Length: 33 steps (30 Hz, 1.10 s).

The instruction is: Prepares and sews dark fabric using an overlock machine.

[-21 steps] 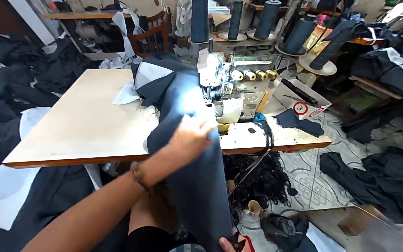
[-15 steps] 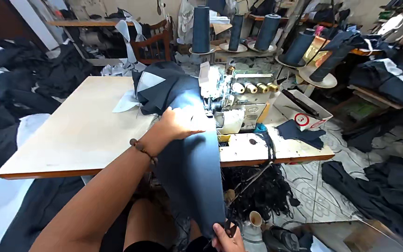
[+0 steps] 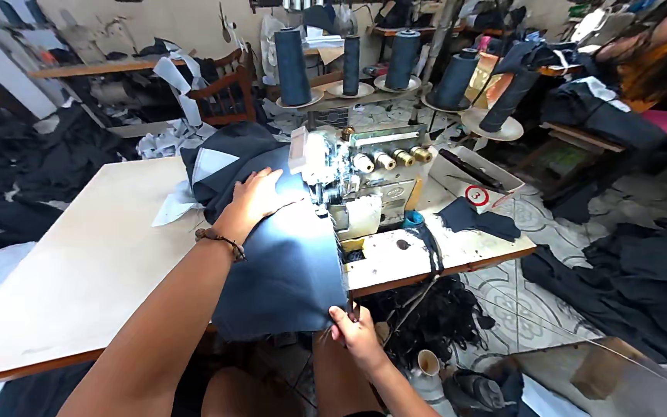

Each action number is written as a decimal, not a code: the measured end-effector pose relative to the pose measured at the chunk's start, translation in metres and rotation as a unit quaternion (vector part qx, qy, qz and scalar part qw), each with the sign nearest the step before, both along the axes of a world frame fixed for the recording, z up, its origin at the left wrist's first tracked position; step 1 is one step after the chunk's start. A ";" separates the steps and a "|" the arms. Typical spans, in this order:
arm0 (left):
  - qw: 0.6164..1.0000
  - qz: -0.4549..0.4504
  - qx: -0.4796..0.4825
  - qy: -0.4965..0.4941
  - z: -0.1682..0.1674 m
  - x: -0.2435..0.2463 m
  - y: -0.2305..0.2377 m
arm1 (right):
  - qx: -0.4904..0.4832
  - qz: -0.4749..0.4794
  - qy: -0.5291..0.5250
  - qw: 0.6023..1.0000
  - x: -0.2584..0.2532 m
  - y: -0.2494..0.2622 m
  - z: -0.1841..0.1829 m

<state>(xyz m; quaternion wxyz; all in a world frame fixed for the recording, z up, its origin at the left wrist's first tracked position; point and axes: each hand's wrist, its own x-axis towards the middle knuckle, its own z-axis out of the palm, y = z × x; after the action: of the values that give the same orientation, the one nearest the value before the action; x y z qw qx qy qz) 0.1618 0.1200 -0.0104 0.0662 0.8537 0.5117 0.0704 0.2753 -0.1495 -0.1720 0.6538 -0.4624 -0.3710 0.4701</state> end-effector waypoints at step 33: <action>0.995 0.054 0.052 0.066 0.007 -0.022 -0.091 | -0.039 0.074 -0.459 0.884 0.049 0.048 0.121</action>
<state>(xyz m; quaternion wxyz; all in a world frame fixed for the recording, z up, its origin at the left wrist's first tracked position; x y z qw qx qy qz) 0.1397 0.0289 -0.0037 -0.0158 0.8299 0.5560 0.0438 0.3241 -0.1015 -0.0511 0.3546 -0.6230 -0.6442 0.2667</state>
